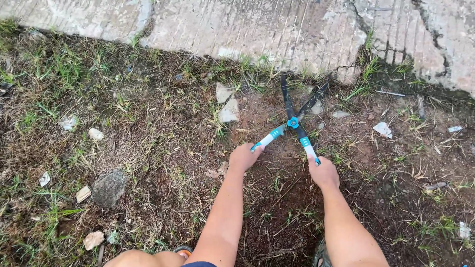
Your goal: Trimming grass along a concrete edge using garden shears.
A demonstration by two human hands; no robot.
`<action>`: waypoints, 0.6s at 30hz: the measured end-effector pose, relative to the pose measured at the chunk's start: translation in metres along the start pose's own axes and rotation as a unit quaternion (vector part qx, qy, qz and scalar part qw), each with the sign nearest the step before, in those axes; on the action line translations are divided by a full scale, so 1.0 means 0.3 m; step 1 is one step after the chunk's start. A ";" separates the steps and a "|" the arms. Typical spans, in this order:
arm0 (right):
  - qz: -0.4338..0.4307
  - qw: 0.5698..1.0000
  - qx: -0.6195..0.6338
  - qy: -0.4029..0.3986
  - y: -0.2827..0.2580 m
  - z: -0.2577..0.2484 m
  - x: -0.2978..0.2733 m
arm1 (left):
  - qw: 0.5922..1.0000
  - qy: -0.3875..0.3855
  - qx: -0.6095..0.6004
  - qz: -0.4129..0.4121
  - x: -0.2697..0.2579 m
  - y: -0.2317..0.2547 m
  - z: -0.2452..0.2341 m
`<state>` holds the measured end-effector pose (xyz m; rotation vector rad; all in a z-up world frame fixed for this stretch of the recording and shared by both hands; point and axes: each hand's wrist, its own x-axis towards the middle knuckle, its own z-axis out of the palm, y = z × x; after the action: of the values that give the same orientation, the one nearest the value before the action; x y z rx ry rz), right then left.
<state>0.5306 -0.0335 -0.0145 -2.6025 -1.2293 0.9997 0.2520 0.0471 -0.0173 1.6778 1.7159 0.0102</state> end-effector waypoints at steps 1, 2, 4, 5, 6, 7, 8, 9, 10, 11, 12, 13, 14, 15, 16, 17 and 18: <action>0.001 1.000 0.001 0.002 -0.003 0.004 0.017 | 1.000 0.000 0.000 0.002 0.015 0.007 -0.006; 0.000 1.000 0.002 0.003 -0.001 0.009 0.031 | 1.000 -0.007 0.008 -0.001 0.025 0.013 -0.008; 0.002 1.000 0.002 0.003 -0.008 0.012 0.048 | 1.000 -0.017 0.015 -0.003 0.046 0.034 -0.008; 0.010 1.000 0.021 0.003 -0.016 0.009 0.052 | 0.999 -0.021 0.027 -0.002 0.056 0.049 -0.006; 0.017 0.999 0.040 0.005 -0.028 0.004 0.060 | 0.999 -0.024 0.038 0.000 0.071 0.066 -0.007; 0.018 0.999 0.040 0.005 -0.030 0.012 0.079 | 0.999 -0.025 0.038 0.001 0.079 0.087 0.003; 0.011 0.999 0.045 0.017 -0.031 0.019 0.098 | 0.999 -0.017 0.028 0.005 0.086 0.109 0.014; 0.003 0.998 0.051 0.028 -0.031 0.026 0.118 | 1.000 -0.010 0.017 0.010 0.094 0.131 0.025; 0.004 0.998 0.049 0.029 -0.036 0.031 0.136 | 1.000 -0.010 0.016 0.010 0.096 0.150 0.030; 0.003 0.998 0.055 0.037 -0.040 0.036 0.155 | 1.000 0.002 0.013 0.015 0.099 0.168 0.035; 0.002 0.997 0.060 0.044 -0.044 0.043 0.173 | 1.000 0.015 0.010 0.020 0.100 0.185 0.041; 0.002 0.997 0.058 0.044 -0.046 0.044 0.178 | 1.000 0.014 0.009 0.020 0.102 0.193 0.041; 0.000 0.997 0.057 0.043 -0.051 0.047 0.183 | 1.000 0.011 0.004 0.008 0.104 0.200 0.039; -0.002 0.998 0.056 0.042 -0.055 0.050 0.189 | 1.000 0.008 -0.001 -0.003 0.106 0.208 0.038; -0.002 0.998 0.055 0.041 -0.053 0.060 0.197 | 1.000 0.007 -0.001 -0.005 0.111 0.201 0.043; -0.006 0.998 0.051 0.043 -0.050 0.070 0.205 | 1.000 0.015 -0.001 0.001 0.116 0.194 0.048; -0.010 0.998 0.047 0.045 -0.049 0.081 0.213 | 1.000 0.023 0.000 0.007 0.121 0.186 0.053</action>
<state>0.5359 0.0177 -0.0616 -2.5293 -1.1561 0.9026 0.3121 0.0798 -0.0197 1.7027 1.7381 0.0566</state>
